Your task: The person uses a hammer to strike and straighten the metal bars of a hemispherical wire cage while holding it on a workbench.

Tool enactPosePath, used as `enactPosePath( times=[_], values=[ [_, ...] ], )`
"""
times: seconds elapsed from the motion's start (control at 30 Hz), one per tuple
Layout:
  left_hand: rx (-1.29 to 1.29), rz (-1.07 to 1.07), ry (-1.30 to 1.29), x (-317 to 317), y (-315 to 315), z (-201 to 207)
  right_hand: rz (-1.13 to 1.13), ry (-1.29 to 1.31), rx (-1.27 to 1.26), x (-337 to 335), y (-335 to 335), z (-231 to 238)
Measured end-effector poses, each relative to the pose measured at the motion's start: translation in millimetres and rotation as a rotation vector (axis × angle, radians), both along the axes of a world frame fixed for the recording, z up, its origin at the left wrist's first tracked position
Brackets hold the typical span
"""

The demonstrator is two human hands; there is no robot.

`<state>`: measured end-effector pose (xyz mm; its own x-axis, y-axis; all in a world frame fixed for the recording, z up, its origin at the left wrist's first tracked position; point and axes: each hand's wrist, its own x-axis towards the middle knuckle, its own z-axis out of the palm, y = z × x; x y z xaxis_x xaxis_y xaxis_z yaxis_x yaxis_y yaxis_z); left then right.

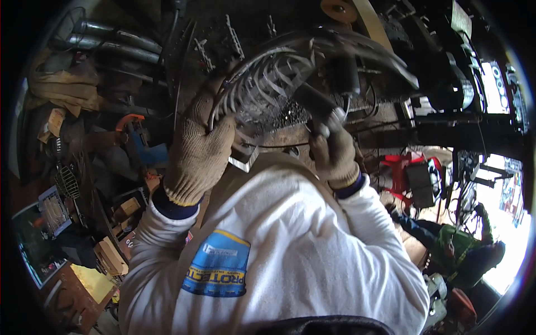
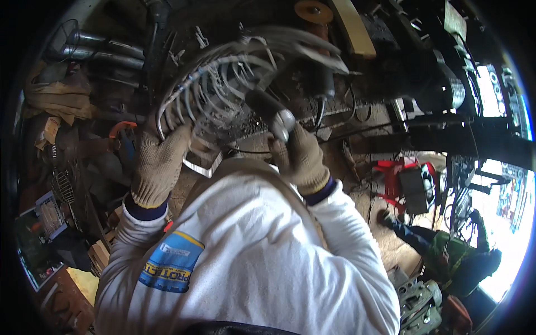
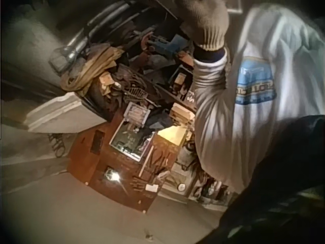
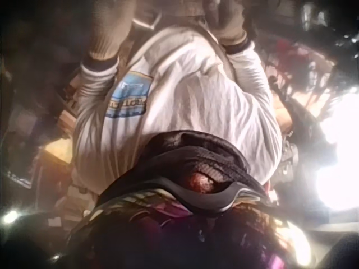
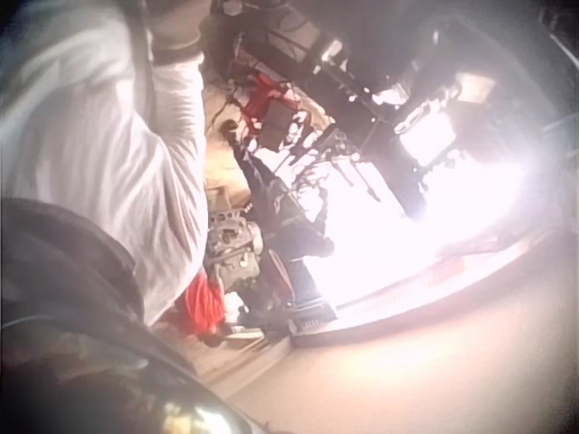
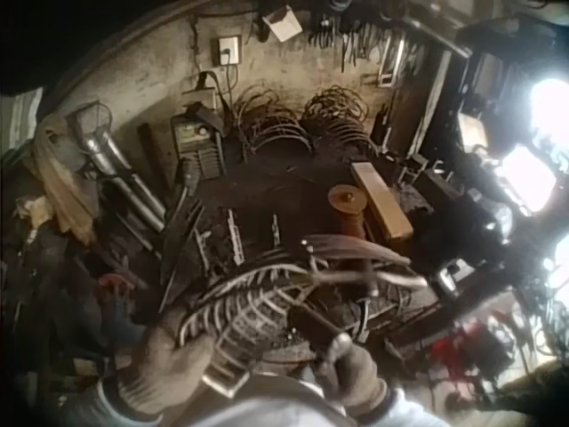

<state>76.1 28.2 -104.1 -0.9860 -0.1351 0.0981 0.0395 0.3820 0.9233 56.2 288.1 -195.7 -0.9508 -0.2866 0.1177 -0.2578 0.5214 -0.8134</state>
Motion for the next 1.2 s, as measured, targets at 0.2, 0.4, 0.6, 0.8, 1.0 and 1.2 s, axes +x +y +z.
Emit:
enactPosePath(
  times=[0.2,0.4,0.6,0.8,1.0,1.2],
  values=[
    [0.266,-0.044,-0.026,-2,-1,-3,0.073,-0.046,-0.292,7,14,-11],
    [0.329,-0.015,0.013,1,-1,8,0.095,-0.030,-0.408,10,4,-17],
    [0.314,0.024,-0.030,2,-4,14,0.073,0.216,-0.073,-3,-2,-7],
    [0.562,0.000,0.001,3,-5,12,0.137,0.224,-0.025,-2,4,9],
    [0.447,0.081,-0.209,3,-4,7,0.050,0.085,-0.056,-11,4,-7],
    [0.369,0.062,-0.117,-2,-5,16,0.042,0.170,-0.155,-5,9,-21]
  ],
)
